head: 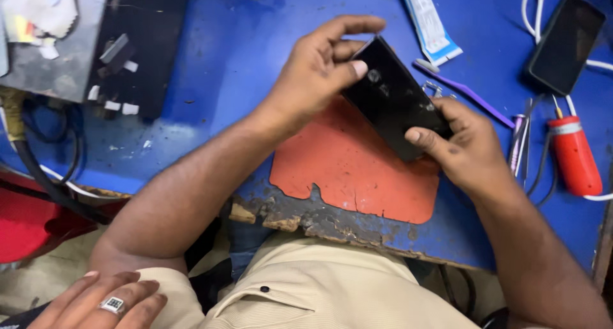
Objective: The person inspects a black smartphone, repeatedly pressing the power button and rotating the device to check the edges and back. They then use tweezers to clean the charging port area and briefly connect a charging cable to test the device.
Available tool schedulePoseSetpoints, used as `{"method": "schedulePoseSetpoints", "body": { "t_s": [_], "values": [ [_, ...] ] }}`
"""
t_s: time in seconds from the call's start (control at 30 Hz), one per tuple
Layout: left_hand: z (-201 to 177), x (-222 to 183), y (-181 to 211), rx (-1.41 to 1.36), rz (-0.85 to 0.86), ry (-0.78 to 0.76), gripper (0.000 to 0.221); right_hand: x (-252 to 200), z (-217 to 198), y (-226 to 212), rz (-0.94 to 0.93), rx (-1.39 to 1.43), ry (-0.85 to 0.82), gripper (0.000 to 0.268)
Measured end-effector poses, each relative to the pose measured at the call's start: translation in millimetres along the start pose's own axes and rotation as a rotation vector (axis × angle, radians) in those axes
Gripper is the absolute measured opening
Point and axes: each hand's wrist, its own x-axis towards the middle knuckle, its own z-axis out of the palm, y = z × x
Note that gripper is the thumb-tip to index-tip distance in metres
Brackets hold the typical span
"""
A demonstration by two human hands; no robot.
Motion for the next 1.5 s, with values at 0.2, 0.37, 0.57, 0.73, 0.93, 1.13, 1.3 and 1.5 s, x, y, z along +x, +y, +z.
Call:
{"method": "schedulePoseSetpoints", "body": {
  "t_s": [0.2,0.37,0.57,0.73,0.93,1.13,1.3,1.5],
  "values": [
    [2.1,-6.1,12.4,-0.266,-0.034,-0.197,0.068,0.7,-6.5,-2.8,-0.011,0.559,-0.185,0.047],
    [9.2,-7.5,-0.5,0.046,0.069,-0.21,0.075,-3.0,-2.8,-11.0,0.022,0.621,-0.288,0.07],
    [6.2,-2.2,-21.4,-0.018,0.018,0.015,0.074,-13.4,15.0,-21.6,-0.173,0.414,-0.375,0.085],
    [4.2,1.9,-31.5,0.132,-0.041,0.129,0.073,-26.0,28.7,-40.6,-0.222,-0.079,-0.173,0.067],
    [9.2,1.7,-40.7,0.302,-0.114,0.023,0.082,-39.5,29.6,-63.6,-0.353,-0.358,0.049,0.051],
    [9.8,3.1,-49.1,0.433,-0.108,-0.06,0.085,-43.3,17.6,-66.6,-0.414,-0.327,0.084,0.054],
    [14.3,4.7,-48.0,0.543,-0.09,-0.056,0.089,-41.5,12.9,-71.2,-0.385,-0.314,0.103,0.048],
    [18.9,7.7,-45.7,0.582,-0.082,-0.051,0.09,-40.6,12.5,-70.0,-0.36,-0.223,0.097,0.043]
  ]
}}
